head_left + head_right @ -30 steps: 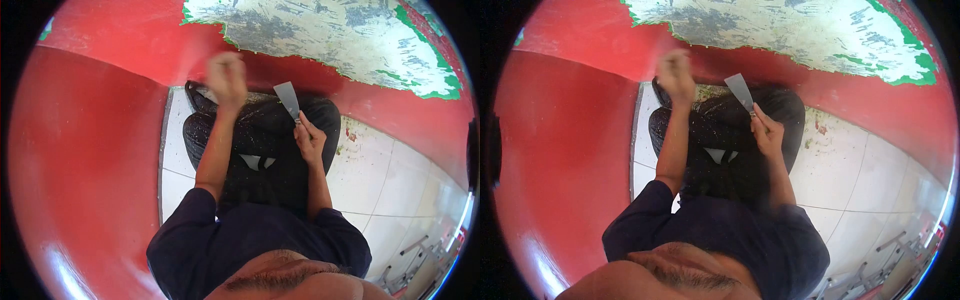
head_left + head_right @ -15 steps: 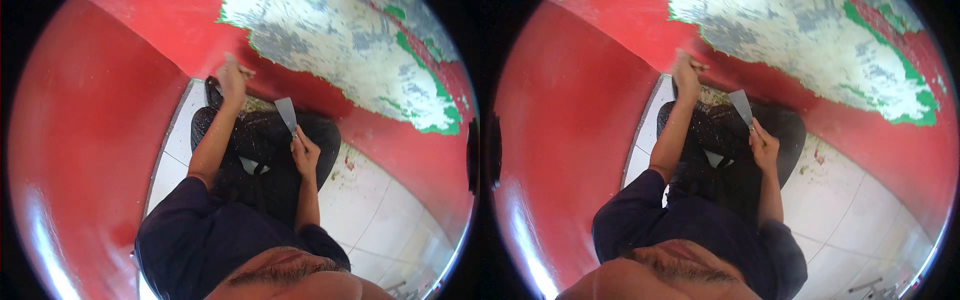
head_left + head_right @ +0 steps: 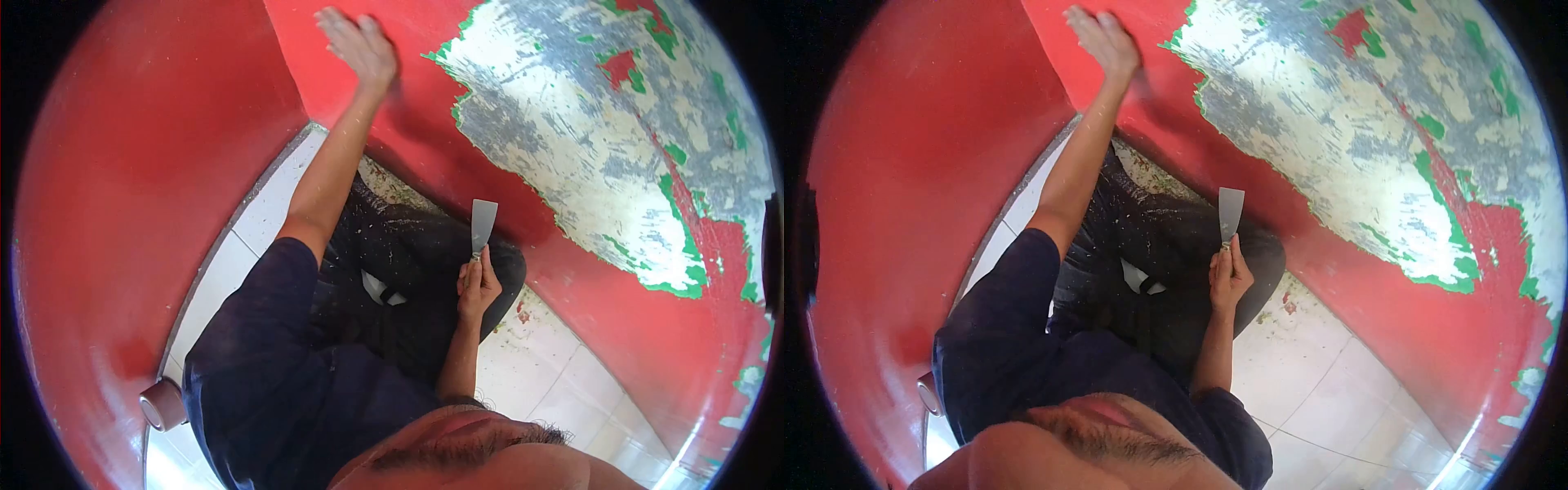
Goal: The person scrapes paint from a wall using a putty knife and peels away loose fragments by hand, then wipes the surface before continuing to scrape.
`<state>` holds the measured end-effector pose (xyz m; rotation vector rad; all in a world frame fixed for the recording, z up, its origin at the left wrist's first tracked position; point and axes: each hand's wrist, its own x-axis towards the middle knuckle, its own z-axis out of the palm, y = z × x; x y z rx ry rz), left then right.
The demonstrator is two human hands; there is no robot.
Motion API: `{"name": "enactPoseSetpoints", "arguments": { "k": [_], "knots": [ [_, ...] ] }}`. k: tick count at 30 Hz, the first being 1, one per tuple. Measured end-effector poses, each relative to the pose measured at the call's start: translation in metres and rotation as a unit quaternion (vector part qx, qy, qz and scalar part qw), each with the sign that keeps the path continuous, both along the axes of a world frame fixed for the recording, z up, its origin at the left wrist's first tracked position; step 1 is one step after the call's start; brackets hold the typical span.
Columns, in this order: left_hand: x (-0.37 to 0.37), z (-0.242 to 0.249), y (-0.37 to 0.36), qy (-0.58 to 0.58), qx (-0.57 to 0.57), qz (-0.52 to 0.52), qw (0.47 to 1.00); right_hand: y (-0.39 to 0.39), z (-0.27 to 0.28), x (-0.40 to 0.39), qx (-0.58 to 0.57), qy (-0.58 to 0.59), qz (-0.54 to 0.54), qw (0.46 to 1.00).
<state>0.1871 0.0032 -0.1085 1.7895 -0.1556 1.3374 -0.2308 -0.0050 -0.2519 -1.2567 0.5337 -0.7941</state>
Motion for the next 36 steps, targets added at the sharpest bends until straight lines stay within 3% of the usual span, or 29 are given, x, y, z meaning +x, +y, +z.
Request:
{"name": "enactPoseSetpoints", "arguments": {
  "k": [1, 3, 4, 5, 6, 9, 10, 11, 12, 13, 16, 17, 19, 21, 23, 24, 27, 30, 31, 32, 35, 36],
  "knots": [
    [-0.012, 0.005, -0.003, -0.001, 0.039, -0.009, 0.999, -0.001, -0.001, 0.002, -0.006, -0.003, 0.003, 1.000],
    [-0.110, 0.006, -0.003, 0.001, 0.246, -0.200, 0.949, -0.002, 0.001, 0.012, -0.023, 0.004, -0.012, 1.000],
    [-0.145, 0.013, 0.010, 0.148, 0.573, -0.305, 0.746, -0.002, 0.001, 0.012, -0.032, 0.012, -0.020, 0.999],
    [-0.136, -0.023, -0.011, -0.186, 0.549, -0.344, 0.739, -0.002, 0.001, 0.012, -0.026, 0.004, -0.035, 0.999],
    [-0.123, -0.057, -0.032, -0.501, 0.461, -0.338, 0.650, -0.001, -0.001, 0.012, -0.021, -0.006, -0.052, 0.998],
    [-0.088, -0.043, -0.011, -0.372, 0.539, -0.363, 0.663, -0.001, -0.005, 0.003, -0.010, -0.055, -0.094, 0.994],
    [-0.091, 0.014, 0.012, -0.074, 0.659, -0.343, 0.665, 0.002, -0.006, 0.002, -0.001, -0.078, -0.108, 0.991],
    [-0.094, 0.061, 0.035, 0.232, 0.716, -0.285, 0.593, 0.004, -0.004, 0.004, -0.005, -0.060, -0.111, 0.992],
    [-0.065, 0.027, 0.030, 0.108, 0.420, -0.270, 0.860, 0.005, -0.002, 0.006, -0.006, -0.040, -0.114, 0.993],
    [-0.040, -0.017, 0.020, -0.031, 0.047, -0.209, 0.976, 0.006, 0.000, 0.009, -0.009, -0.019, -0.115, 0.993],
    [-0.072, -0.059, 0.019, -0.060, 0.133, -0.285, 0.948, 0.000, -0.004, 0.020, -0.042, 0.002, -0.091, 0.995],
    [-0.088, -0.086, 0.016, -0.137, 0.261, -0.324, 0.899, -0.001, -0.004, 0.019, -0.036, 0.001, -0.090, 0.995],
    [-0.099, -0.116, 0.012, -0.260, 0.407, -0.355, 0.800, 0.001, -0.005, 0.017, -0.023, 0.002, -0.088, 0.996],
    [-0.098, -0.115, 0.014, -0.361, 0.455, -0.350, 0.735, 0.001, -0.008, 0.011, -0.039, -0.005, -0.085, 0.996],
    [-0.103, -0.086, 0.021, -0.088, 0.332, -0.318, 0.884, 0.003, -0.016, 0.009, -0.049, -0.010, -0.081, 0.995],
    [-0.105, -0.069, 0.028, 0.055, 0.260, -0.287, 0.920, 0.004, -0.016, 0.011, -0.056, -0.001, -0.081, 0.995],
    [-0.101, -0.062, 0.004, -0.016, -0.064, -0.283, 0.957, 0.004, -0.010, 0.025, -0.053, 0.019, -0.082, 0.995],
    [-0.146, -0.071, 0.037, -0.052, 0.150, -0.470, 0.868, 0.004, 0.013, 0.039, -0.055, 0.030, -0.069, 0.996],
    [-0.170, -0.077, 0.045, 0.078, 0.048, -0.582, 0.808, 0.006, 0.027, 0.048, -0.083, 0.030, -0.052, 0.995],
    [-0.186, -0.085, 0.049, 0.209, -0.053, -0.670, 0.710, 0.011, 0.042, 0.057, -0.108, 0.033, -0.037, 0.993],
    [-0.197, -0.074, 0.037, 0.322, -0.197, -0.808, 0.452, 0.022, 0.092, 0.096, -0.103, 0.091, -0.017, 0.990],
    [-0.197, -0.063, 0.034, 0.356, -0.225, -0.805, 0.418, 0.023, 0.093, 0.101, -0.158, 0.106, -0.031, 0.981]
  ]
}}
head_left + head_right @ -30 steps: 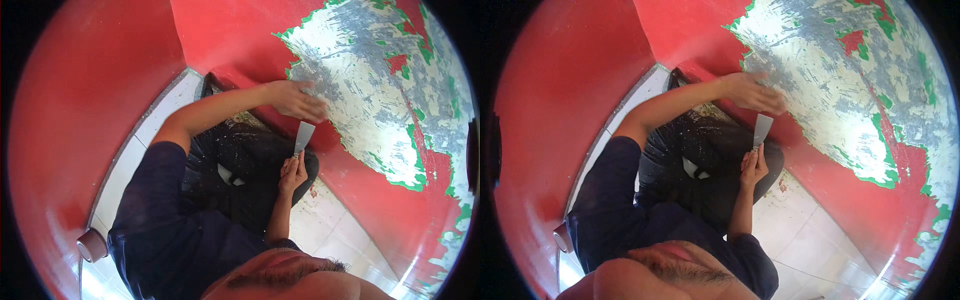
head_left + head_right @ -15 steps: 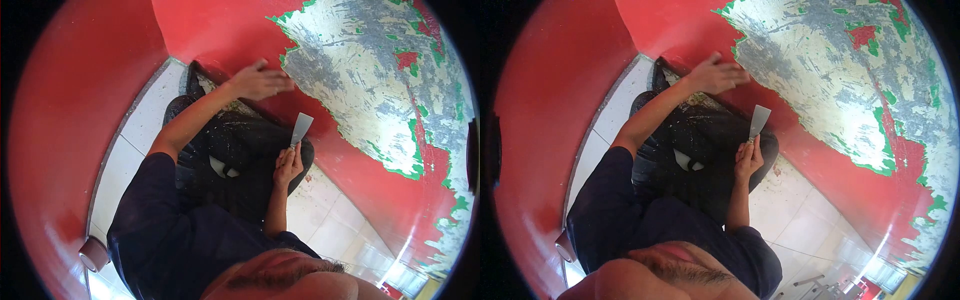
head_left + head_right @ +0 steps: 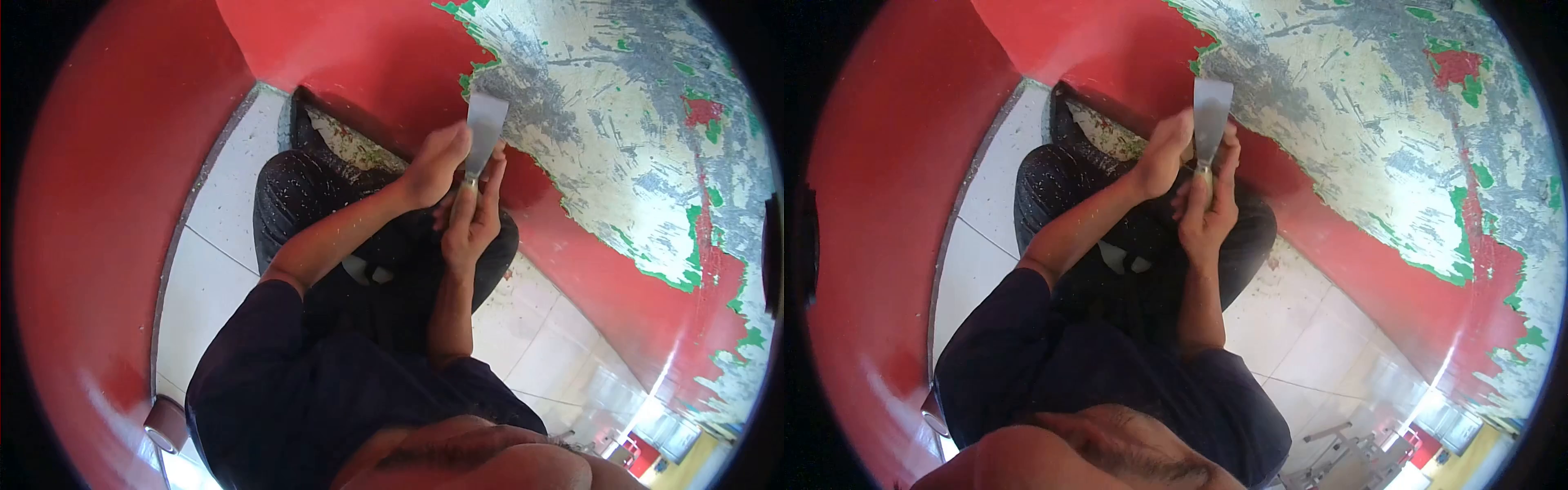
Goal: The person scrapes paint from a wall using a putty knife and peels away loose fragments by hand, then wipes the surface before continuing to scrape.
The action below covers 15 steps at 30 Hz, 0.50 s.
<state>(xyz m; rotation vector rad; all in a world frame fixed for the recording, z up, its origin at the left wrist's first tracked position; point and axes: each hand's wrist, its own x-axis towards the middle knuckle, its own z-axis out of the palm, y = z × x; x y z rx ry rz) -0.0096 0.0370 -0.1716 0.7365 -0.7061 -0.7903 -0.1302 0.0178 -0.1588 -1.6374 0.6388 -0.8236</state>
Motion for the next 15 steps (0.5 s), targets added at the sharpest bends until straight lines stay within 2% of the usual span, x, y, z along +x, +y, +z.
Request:
{"name": "enactPoseSetpoints", "arguments": {
  "k": [3, 4, 5, 7, 10, 12, 14, 15],
  "knots": [
    [0.017, 0.028, -0.018, 0.202, -0.005, -0.088, 0.975, -0.005, 0.009, 0.011, -0.168, 0.048, -0.025, 0.984],
    [0.019, 0.035, -0.022, 0.217, -0.055, -0.100, 0.969, -0.008, 0.015, 0.012, -0.212, 0.075, -0.030, 0.974],
    [0.020, 0.043, -0.025, 0.229, -0.058, -0.123, 0.964, -0.008, 0.019, 0.013, -0.256, 0.102, -0.034, 0.961],
    [0.021, 0.050, -0.026, 0.258, -0.065, -0.168, 0.949, -0.004, 0.020, 0.016, -0.264, 0.105, -0.056, 0.957],
    [0.015, 0.025, -0.027, 0.266, -0.082, -0.251, 0.927, -0.005, 0.026, 0.016, -0.325, 0.118, -0.077, 0.935],
    [0.022, 0.018, -0.032, 0.266, -0.109, -0.280, 0.916, -0.012, 0.031, 0.019, -0.417, 0.116, -0.080, 0.898],
    [0.020, 0.011, -0.036, 0.292, -0.157, -0.286, 0.899, -0.008, 0.028, 0.020, -0.395, 0.153, -0.079, 0.902],
    [0.017, 0.013, -0.036, 0.287, -0.145, -0.286, 0.902, -0.010, 0.028, 0.021, -0.390, 0.169, -0.077, 0.902]
  ]
}}
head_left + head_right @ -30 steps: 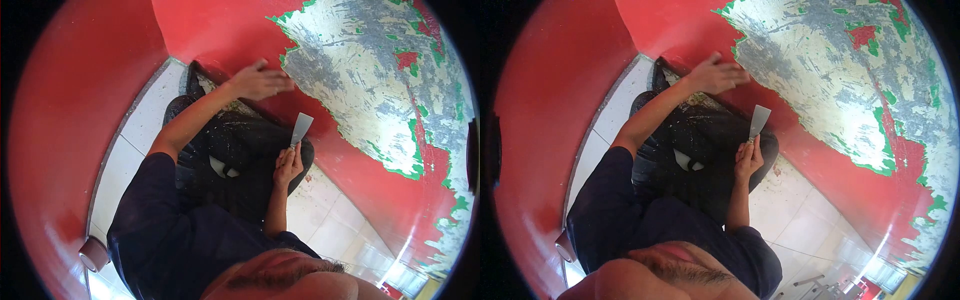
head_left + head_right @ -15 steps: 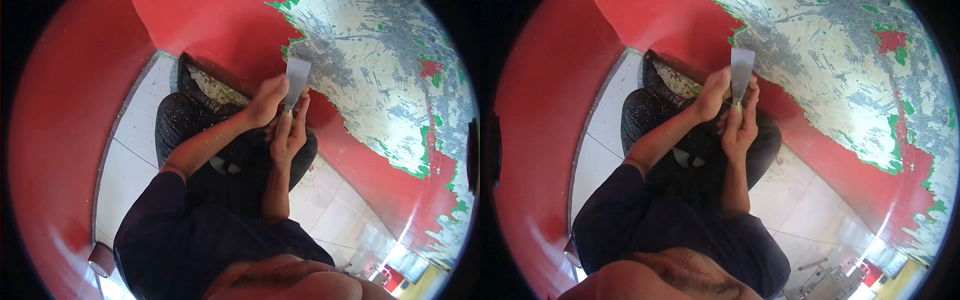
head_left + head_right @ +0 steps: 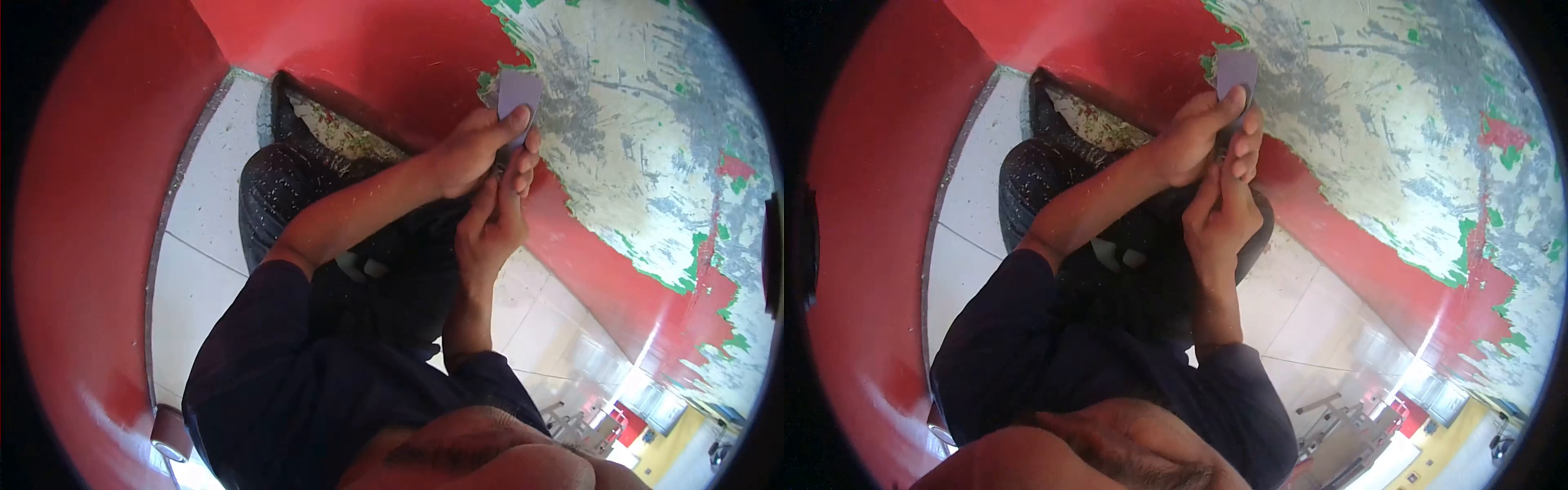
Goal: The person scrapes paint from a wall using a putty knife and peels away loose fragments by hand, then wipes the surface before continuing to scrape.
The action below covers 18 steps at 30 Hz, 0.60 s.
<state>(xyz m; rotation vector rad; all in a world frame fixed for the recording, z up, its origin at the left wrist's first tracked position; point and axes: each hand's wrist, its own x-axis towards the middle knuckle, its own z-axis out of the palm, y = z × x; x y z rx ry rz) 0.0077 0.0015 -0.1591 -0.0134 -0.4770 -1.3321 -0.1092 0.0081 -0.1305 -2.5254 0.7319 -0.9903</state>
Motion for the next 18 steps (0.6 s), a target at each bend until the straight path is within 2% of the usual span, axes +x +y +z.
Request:
{"name": "enactPoseSetpoints", "arguments": {
  "k": [2, 4, 5, 6, 7, 10, 11, 15, 18],
  "knots": [
    [-0.008, 0.010, 0.009, -0.020, 0.021, -0.001, 1.000, -0.006, -0.007, -0.009, -0.054, -0.047, -0.012, 0.997],
    [-0.011, 0.014, 0.006, -0.066, -0.008, 0.067, 0.996, -0.014, -0.011, 0.000, -0.052, -0.054, -0.022, 0.997],
    [-0.015, 0.012, 0.005, -0.083, -0.017, 0.096, 0.992, -0.009, -0.005, 0.007, -0.017, -0.022, -0.036, 0.999],
    [-0.020, 0.010, 0.012, -0.072, 0.003, 0.068, 0.995, 0.003, 0.000, 0.004, 0.025, 0.017, -0.065, 0.997],
    [-0.019, 0.012, 0.017, -0.062, 0.015, 0.048, 0.997, 0.004, 0.004, 0.004, -0.011, 0.017, -0.052, 0.998],
    [-0.018, 0.015, 0.018, -0.050, 0.040, 0.043, 0.997, 0.002, -0.001, -0.012, 0.032, -0.023, -0.034, 0.999],
    [-0.015, 0.015, 0.015, -0.034, 0.053, 0.050, 0.997, -0.003, 0.003, -0.005, -0.028, 0.004, -0.017, 0.999],
    [-0.016, 0.017, 0.014, -0.015, 0.042, 0.047, 0.998, 0.003, 0.011, -0.008, 0.039, 0.088, -0.046, 0.994],
    [-0.017, 0.021, 0.016, -0.024, 0.065, 0.058, 0.996, 0.008, 0.017, -0.010, 0.009, 0.018, -0.025, 0.999]
  ]
}}
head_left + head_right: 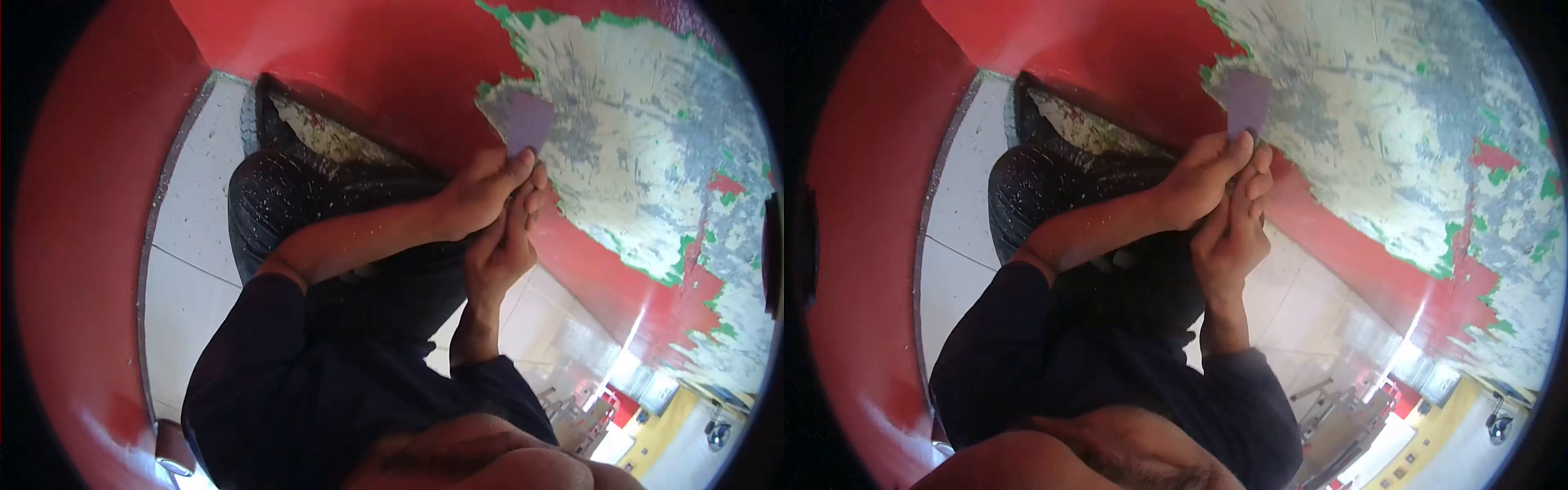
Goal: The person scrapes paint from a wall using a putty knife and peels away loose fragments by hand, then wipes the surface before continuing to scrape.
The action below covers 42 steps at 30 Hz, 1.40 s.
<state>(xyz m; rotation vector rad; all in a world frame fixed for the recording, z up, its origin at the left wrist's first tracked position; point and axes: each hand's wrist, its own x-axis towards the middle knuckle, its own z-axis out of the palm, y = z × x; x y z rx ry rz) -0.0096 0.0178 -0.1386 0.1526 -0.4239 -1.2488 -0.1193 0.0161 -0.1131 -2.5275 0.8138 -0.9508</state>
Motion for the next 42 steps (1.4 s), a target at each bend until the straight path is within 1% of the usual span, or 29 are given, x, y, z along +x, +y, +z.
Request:
{"name": "enactPoseSetpoints", "arguments": {
  "k": [2, 4, 5, 7, 8, 9, 10, 12, 13, 16, 17, 20, 22, 23, 24, 26, 28, 29, 31, 32, 34, 36, 37, 38, 40, 41, 42],
  "knots": [
    [-0.004, -0.001, 0.004, 0.004, 0.010, -0.005, 1.000, -0.002, -0.002, 0.013, -0.097, 0.020, -0.010, 0.995],
    [0.003, 0.003, 0.003, 0.011, -0.004, 0.005, 1.000, -0.004, -0.002, 0.009, -0.042, 0.057, -0.019, 0.997],
    [-0.002, 0.004, 0.005, 0.012, -0.003, 0.000, 1.000, -0.005, -0.004, 0.005, -0.060, 0.019, -0.002, 0.998],
    [-0.007, 0.007, 0.007, 0.000, -0.005, -0.008, 1.000, 0.002, 0.001, 0.008, -0.029, 0.038, -0.024, 0.999],
    [0.004, 0.007, 0.003, -0.012, 0.000, 0.017, 1.000, -0.002, 0.002, 0.014, -0.021, 0.045, -0.026, 0.998],
    [0.007, 0.004, 0.001, -0.015, 0.012, 0.024, 1.000, -0.006, -0.005, 0.021, -0.069, 0.011, -0.015, 0.997],
    [0.005, 0.003, 0.001, -0.012, 0.025, 0.031, 0.999, -0.002, -0.004, 0.012, -0.057, 0.012, -0.013, 0.998],
    [0.004, 0.008, 0.004, -0.010, 0.003, 0.010, 1.000, -0.003, -0.003, 0.010, -0.037, -0.003, 0.016, 0.999],
    [-0.002, 0.009, 0.012, -0.008, 0.001, -0.015, 1.000, 0.000, 0.003, 0.011, -0.025, 0.004, 0.004, 1.000],
    [0.004, 0.000, -0.005, -0.001, 0.016, 0.002, 1.000, -0.005, 0.002, 0.017, -0.019, 0.023, -0.016, 0.999],
    [0.003, -0.001, -0.004, -0.018, 0.010, 0.018, 1.000, -0.002, 0.005, 0.011, 0.093, 0.063, -0.062, 0.992],
    [-0.004, 0.006, 0.007, 0.016, -0.019, -0.023, 0.999, 0.003, 0.010, 0.004, -0.012, 0.024, -0.010, 1.000],
    [0.006, 0.006, -0.002, 0.019, -0.011, -0.017, 1.000, -0.006, 0.010, 0.019, -0.056, 0.018, -0.002, 0.998],
    [0.004, 0.006, -0.003, 0.030, -0.003, -0.023, 0.999, -0.003, 0.011, 0.015, -0.035, 0.031, -0.014, 0.999],
    [-0.002, 0.004, 0.000, 0.041, -0.023, -0.033, 0.998, 0.000, 0.012, 0.010, -0.015, 0.043, -0.025, 0.999],
    [-0.001, 0.004, 0.000, 0.054, -0.067, -0.037, 0.996, 0.003, 0.019, 0.002, 0.099, 0.070, -0.047, 0.992],
    [-0.014, 0.001, -0.001, 0.056, -0.038, -0.026, 0.997, 0.002, 0.018, -0.001, 0.051, 0.053, -0.025, 0.997],
    [-0.008, 0.005, -0.006, 0.049, -0.035, -0.009, 0.998, -0.006, 0.018, 0.006, 0.016, 0.037, -0.002, 0.999],
    [-0.011, 0.003, -0.002, 0.071, -0.047, -0.027, 0.996, 0.002, 0.021, 0.002, 0.027, 0.082, -0.037, 0.996],
    [-0.005, 0.005, -0.005, 0.080, -0.058, -0.021, 0.995, -0.001, 0.020, 0.000, 0.038, 0.084, -0.029, 0.995],
    [-0.019, 0.003, 0.004, 0.088, -0.041, -0.057, 0.994, 0.005, 0.019, -0.012, 0.052, 0.078, -0.030, 0.995],
    [-0.014, 0.005, -0.007, 0.066, -0.049, -0.045, 0.996, -0.006, 0.019, -0.001, 0.019, 0.035, -0.003, 0.999],
    [-0.006, 0.000, -0.013, 0.065, -0.025, -0.001, 0.998, -0.005, 0.021, -0.001, -0.011, 0.062, -0.001, 0.998],
    [-0.016, 0.002, -0.004, 0.080, -0.028, -0.028, 0.996, -0.005, 0.022, 0.000, -0.042, 0.087, 0.002, 0.995],
    [-0.006, 0.005, -0.002, 0.084, -0.052, -0.039, 0.994, -0.007, 0.018, -0.007, 0.036, 0.110, -0.021, 0.993],
    [-0.014, 0.004, -0.002, 0.054, -0.022, -0.037, 0.998, -0.006, 0.017, -0.011, 0.054, 0.069, -0.007, 0.996],
    [-0.016, 0.002, 0.000, 0.049, -0.011, -0.016, 0.999, -0.001, 0.021, -0.013, 0.076, 0.068, -0.031, 0.994]
  ]
}}
